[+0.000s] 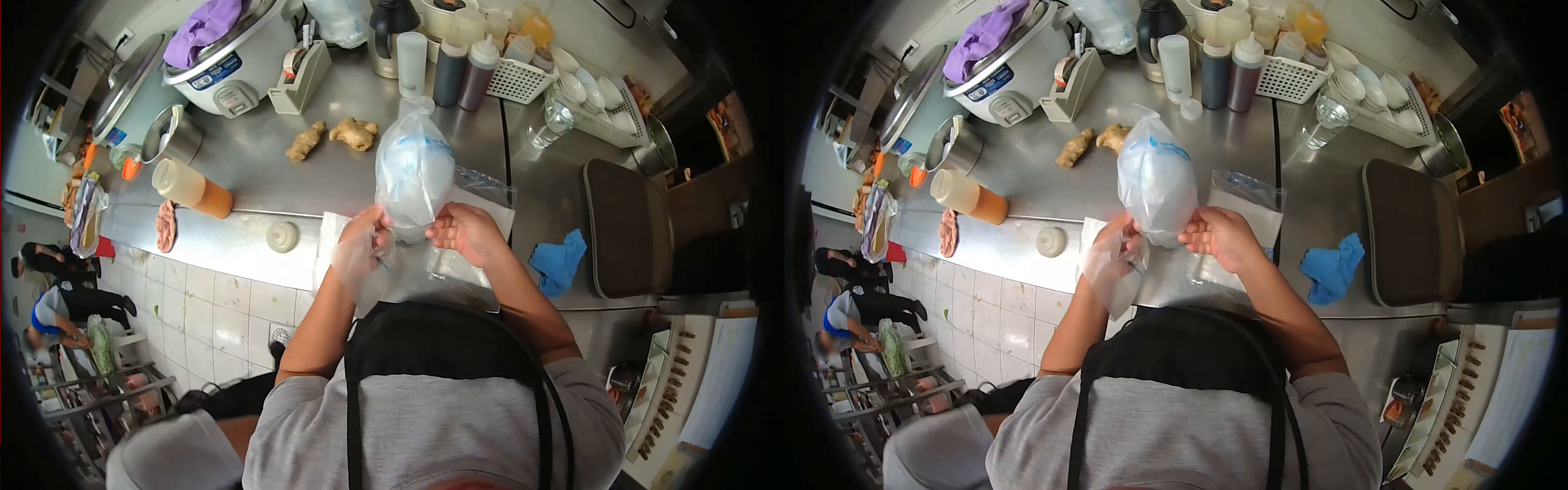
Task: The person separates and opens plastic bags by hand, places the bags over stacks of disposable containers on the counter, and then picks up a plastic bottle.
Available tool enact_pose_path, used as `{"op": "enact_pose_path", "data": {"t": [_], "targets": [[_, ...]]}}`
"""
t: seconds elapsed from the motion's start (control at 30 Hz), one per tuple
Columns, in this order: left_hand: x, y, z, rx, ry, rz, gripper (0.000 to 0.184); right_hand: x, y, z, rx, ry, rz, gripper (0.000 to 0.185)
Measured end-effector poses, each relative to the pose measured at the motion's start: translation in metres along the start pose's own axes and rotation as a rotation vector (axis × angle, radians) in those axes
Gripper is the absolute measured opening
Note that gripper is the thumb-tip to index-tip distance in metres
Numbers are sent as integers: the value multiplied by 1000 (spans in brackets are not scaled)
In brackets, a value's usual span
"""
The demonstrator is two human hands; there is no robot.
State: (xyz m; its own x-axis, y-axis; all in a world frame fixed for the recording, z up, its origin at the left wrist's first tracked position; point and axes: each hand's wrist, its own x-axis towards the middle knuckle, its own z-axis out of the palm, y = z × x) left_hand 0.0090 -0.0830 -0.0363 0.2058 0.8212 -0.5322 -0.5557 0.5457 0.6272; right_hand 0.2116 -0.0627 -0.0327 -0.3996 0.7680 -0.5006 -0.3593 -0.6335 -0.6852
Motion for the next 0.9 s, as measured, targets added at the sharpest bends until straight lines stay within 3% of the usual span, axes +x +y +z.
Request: {"op": "enact_pose_path", "data": {"t": [0.37,0.47,0.6,0.7,0.8,0.83,0.9], "targets": [[-6,-19,27,73,-9,-18,13,-7,-12,19,90,-65,-43,34],[-2,-20,28,93,-23,-20,12,-3,-17,19,43,-97,-48,32],[5,-23,30,-8,-52,-6,13,21,-9,8,252,-108,-30,24],[12,-21,26,-86,63,36,9,33,-10,1,397,-119,2,19],[17,-8,-7,-28,-59,158,17,49,-11,-8,370,-148,2,17],[22,-6,-10,-153,-156,254,20,54,-13,-8,332,-148,4,17],[30,0,-11,-237,-186,196,21,62,-18,-6,254,-139,21,17]]}}
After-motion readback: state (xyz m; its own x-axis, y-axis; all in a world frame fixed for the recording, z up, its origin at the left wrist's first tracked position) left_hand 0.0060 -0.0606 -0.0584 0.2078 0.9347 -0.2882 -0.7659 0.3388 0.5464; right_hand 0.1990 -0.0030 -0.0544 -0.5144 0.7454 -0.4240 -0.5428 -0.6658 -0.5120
